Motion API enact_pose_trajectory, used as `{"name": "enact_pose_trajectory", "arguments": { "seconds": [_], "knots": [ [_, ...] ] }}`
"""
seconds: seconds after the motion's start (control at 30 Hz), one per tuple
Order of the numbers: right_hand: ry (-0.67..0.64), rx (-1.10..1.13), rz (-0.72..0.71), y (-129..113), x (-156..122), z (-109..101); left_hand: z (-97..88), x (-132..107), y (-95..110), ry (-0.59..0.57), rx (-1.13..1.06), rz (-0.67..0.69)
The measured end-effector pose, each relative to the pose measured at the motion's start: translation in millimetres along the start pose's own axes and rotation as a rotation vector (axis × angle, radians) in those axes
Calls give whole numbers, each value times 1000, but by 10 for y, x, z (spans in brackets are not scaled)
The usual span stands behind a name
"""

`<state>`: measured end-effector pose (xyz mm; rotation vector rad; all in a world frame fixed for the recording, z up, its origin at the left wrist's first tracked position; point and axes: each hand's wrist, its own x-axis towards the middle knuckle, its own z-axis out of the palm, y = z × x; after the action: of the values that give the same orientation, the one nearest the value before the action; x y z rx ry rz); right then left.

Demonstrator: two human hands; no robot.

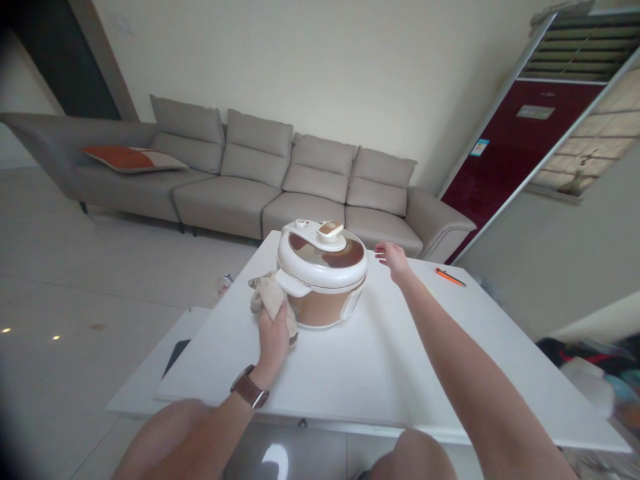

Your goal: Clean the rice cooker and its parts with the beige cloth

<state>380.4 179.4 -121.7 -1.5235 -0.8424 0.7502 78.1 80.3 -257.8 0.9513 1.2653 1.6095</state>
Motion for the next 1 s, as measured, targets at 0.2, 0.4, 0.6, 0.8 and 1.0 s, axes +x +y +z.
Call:
{"name": "enact_pose_trajectory", "arguments": {
  "seconds": [0.2,0.4,0.6,0.8,1.0],
  "knots": [
    [-202,-11,176,82,441,305,4,-12,13,-8,35,-52],
    [-516,108,332,133,693,588,11,-10,-26,-6,40,-114],
    [-489,103,265,170,722,622,26,14,-51,-19,92,-29],
    [-371,132,170,292,515,430,20,164,-47,-40,103,87],
    [-213,146,119,435,86,-172,53,551,31,-144,28,129]
  ]
}}
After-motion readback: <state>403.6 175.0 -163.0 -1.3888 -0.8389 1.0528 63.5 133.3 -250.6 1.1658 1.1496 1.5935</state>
